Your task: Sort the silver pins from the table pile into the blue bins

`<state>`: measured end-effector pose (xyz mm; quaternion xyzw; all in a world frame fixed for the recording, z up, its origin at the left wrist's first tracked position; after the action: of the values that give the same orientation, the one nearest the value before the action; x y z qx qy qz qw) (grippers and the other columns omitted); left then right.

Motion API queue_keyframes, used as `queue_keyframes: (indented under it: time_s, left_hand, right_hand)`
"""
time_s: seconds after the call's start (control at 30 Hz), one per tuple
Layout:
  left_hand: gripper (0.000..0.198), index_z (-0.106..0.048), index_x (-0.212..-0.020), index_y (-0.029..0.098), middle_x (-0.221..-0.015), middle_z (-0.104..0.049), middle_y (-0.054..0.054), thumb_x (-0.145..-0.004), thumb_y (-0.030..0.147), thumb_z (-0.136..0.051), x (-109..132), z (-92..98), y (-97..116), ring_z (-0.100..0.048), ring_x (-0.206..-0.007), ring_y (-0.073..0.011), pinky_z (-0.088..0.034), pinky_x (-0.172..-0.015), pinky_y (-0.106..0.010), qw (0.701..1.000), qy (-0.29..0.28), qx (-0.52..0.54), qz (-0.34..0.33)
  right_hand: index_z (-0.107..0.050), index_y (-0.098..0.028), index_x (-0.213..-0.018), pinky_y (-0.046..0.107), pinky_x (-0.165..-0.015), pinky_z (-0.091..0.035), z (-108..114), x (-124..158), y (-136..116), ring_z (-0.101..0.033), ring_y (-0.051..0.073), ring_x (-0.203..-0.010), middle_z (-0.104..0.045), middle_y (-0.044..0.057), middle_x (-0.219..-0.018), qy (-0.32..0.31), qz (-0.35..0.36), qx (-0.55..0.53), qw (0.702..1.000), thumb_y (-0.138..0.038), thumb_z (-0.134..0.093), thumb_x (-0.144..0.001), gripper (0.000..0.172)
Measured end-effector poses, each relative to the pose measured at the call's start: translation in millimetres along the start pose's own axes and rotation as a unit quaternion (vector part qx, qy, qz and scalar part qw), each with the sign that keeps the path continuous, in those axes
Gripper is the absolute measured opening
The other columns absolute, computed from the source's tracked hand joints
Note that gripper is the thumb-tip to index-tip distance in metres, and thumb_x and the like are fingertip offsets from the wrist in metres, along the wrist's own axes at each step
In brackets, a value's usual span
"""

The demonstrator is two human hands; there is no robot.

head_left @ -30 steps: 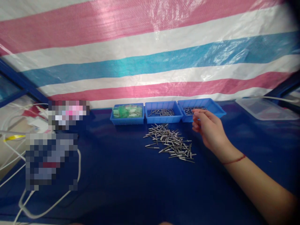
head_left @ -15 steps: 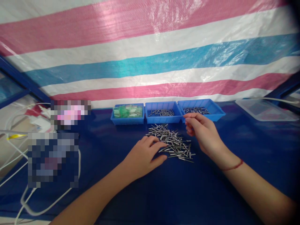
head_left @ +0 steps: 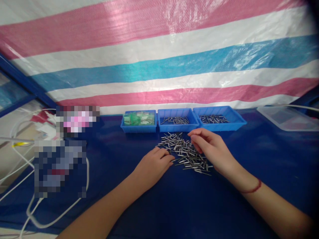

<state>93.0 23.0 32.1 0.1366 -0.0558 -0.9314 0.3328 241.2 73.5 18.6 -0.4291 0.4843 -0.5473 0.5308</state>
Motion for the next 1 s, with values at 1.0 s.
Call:
queue_keyframes:
  time_s: [1.0]
  left_hand:
    - [0.017, -0.059, -0.094, 0.016, -0.092, -0.061, -0.006, -0.096, 0.022, -0.044, 4, 33.6, -28, -0.059, -0.085, -0.0160, -0.046, -0.078, -0.028, 0.969, 0.123, 0.172, 0.129]
  right_hand:
    - [-0.067, -0.022, -0.102, 0.028, -0.061, -0.050, -25, 20, -38, -0.063, 0.016, -0.071, -0.071, 0.005, -0.100, -0.099, 0.189, 0.190, 0.958, -0.026, -0.057, -0.087, 0.019]
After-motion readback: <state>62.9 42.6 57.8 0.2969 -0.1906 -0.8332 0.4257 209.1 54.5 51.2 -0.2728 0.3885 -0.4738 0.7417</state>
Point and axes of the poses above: each hand's wrist, its own x-axis away from the middle knuckle, its own z-axis out of the back of the hand, y = z × x, the point moved 10 cm from there along -x, towards the middle knuckle
